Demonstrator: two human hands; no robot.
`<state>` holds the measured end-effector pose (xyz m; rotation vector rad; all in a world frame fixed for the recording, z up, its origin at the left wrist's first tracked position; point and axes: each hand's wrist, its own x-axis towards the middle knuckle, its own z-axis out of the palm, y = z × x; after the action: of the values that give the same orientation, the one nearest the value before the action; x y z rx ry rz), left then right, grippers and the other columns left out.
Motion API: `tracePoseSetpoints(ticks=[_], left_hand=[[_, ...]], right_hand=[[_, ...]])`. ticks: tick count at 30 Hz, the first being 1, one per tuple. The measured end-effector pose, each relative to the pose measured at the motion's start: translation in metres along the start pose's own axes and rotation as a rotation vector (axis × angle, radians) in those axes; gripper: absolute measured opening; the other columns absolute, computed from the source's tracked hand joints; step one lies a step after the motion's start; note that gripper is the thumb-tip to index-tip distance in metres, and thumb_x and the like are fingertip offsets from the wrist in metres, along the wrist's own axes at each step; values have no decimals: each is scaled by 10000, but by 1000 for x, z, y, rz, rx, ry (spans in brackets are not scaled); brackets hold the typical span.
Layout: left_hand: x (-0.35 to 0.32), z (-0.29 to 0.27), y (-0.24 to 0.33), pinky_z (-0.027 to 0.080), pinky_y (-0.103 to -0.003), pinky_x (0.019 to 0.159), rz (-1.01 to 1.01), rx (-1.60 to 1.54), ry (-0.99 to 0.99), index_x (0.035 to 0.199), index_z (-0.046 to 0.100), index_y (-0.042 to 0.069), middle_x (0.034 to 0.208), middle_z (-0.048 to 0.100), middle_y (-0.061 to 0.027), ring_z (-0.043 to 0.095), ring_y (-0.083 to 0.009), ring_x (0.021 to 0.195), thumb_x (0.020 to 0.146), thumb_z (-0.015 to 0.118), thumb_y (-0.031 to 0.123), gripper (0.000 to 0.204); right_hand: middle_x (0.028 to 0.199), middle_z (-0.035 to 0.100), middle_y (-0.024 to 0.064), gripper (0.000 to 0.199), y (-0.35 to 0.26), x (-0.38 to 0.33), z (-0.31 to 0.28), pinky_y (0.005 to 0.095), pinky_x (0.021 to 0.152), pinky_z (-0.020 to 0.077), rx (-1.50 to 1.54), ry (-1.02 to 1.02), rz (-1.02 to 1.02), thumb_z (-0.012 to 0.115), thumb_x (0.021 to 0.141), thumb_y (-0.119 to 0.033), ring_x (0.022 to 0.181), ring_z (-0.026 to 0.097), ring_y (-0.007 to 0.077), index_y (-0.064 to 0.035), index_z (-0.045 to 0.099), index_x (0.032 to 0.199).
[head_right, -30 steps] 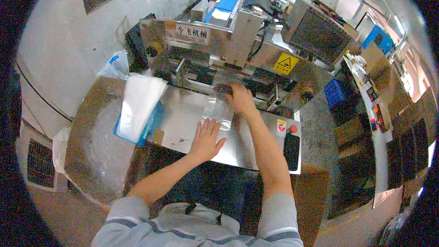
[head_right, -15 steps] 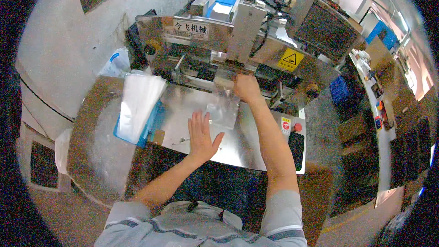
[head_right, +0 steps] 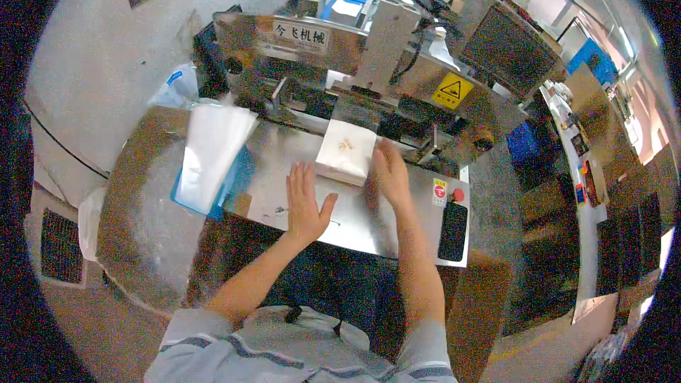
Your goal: The recorder is using a sealing machine to pack napkins into plastic bags and then inspecting and stacking finished napkin packs from a production line.
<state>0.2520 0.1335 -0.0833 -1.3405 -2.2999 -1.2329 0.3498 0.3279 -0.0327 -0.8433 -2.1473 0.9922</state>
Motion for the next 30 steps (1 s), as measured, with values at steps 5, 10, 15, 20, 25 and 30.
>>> tracePoseSetpoints(ticks=[5,10,15,20,25,30], left_hand=[[7,1,1,217,-530,1131,-10,-201,-12,1402,278,-109,1437,306,-343,267,-499,1360,921,583,349,731],[47,-10,0,239,-440,1142,-160,-394,-64,1419,270,-115,1452,321,-331,301,-438,1375,941,560,401,762],[92,13,-22,256,-387,1136,-453,-501,-250,1425,284,-119,1451,354,-319,342,-398,1372,915,504,564,881],[110,29,-13,305,-394,1101,-463,-481,-275,1375,393,-103,1378,456,-309,419,-399,1318,911,501,567,822],[103,31,-11,394,-407,1014,-380,-547,-295,1282,497,-104,1252,563,-302,543,-376,1195,919,524,530,731],[66,28,-18,498,-333,812,-532,-751,-124,1091,571,-64,1012,647,-190,633,-250,946,935,602,387,478]], right_hand=[[1314,571,176,501,20,-46,-3,327,982,433,244,-50,298,560,964,-281,1176,551,224,50,495,1334],[1315,544,270,680,14,-45,4,379,1016,418,112,-64,266,534,944,-447,1224,544,342,38,406,1403],[1317,531,290,795,13,-24,17,383,1030,402,120,-13,293,528,916,-536,1238,527,358,69,377,1409],[1446,370,311,890,42,-6,36,410,1092,333,43,17,320,517,884,-615,1323,424,388,89,364,1407],[1445,366,310,864,11,-11,44,425,1093,331,-5,15,292,542,869,-610,1317,419,408,67,399,1387],[1250,572,243,745,-8,-43,23,400,1001,423,331,-19,253,695,836,-417,1158,558,324,41,428,1360]])
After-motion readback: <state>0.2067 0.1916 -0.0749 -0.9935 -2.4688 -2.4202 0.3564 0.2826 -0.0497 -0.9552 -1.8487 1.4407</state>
